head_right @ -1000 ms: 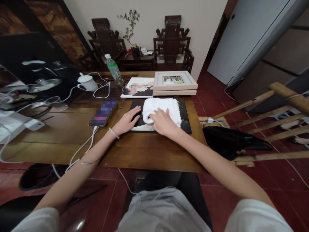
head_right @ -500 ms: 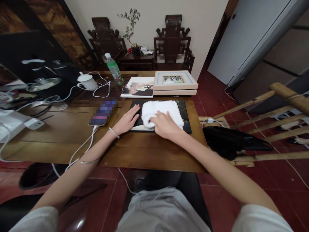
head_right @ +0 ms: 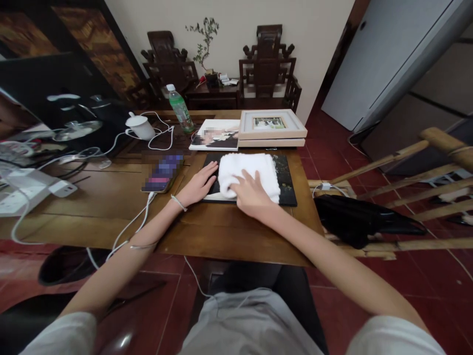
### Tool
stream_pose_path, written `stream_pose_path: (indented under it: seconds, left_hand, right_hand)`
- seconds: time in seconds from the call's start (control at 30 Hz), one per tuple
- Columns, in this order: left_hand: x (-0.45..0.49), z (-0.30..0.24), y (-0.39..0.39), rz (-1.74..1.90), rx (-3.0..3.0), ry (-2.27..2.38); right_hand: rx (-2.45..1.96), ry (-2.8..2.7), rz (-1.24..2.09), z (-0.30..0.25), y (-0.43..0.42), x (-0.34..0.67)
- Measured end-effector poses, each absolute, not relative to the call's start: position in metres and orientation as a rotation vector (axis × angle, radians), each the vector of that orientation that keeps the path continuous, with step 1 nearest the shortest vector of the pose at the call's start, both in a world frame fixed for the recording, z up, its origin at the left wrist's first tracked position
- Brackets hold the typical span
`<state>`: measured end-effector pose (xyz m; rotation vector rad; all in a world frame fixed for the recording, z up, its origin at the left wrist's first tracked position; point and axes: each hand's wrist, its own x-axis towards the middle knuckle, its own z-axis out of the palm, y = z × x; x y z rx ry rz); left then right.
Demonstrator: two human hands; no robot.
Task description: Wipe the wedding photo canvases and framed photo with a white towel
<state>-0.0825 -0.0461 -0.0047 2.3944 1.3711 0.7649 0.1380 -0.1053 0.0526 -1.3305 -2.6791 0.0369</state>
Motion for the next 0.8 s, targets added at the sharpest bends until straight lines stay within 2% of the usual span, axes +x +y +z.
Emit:
stream_pose_path:
  seconds: [0.2, 0.37, 0.57, 0.67, 0.8]
  left_hand:
    - [-0.081, -0.003, -0.048, 0.773, 2.378, 1.382]
    - [-0.081, -0.004, -0.048, 0.773, 2.377, 1.381]
    - [-0.08, -0.002, -0.049, 0.838, 2.385, 1.327]
    - [-0.079, 0.004, -0.053, 0.984, 2.34, 1.281]
    - [-0.078, 0.012, -0.056, 1.276, 2.176, 1.252]
  right_hand:
    - [-1.179, -2.765, 0.216, 0.059, -0.17, 0.166]
    - [-1.315, -2.67, 0.195, 0.061, -0.131, 0.171]
    - [-1.477, -2.598, -0.033, 0.057, -0.057, 0.145]
    - [-1.466, -2.59, -0.05, 0.055, -0.05, 0.122]
    - [-1.225, -2.726, 0.003, 0.051, -0.071, 0.097]
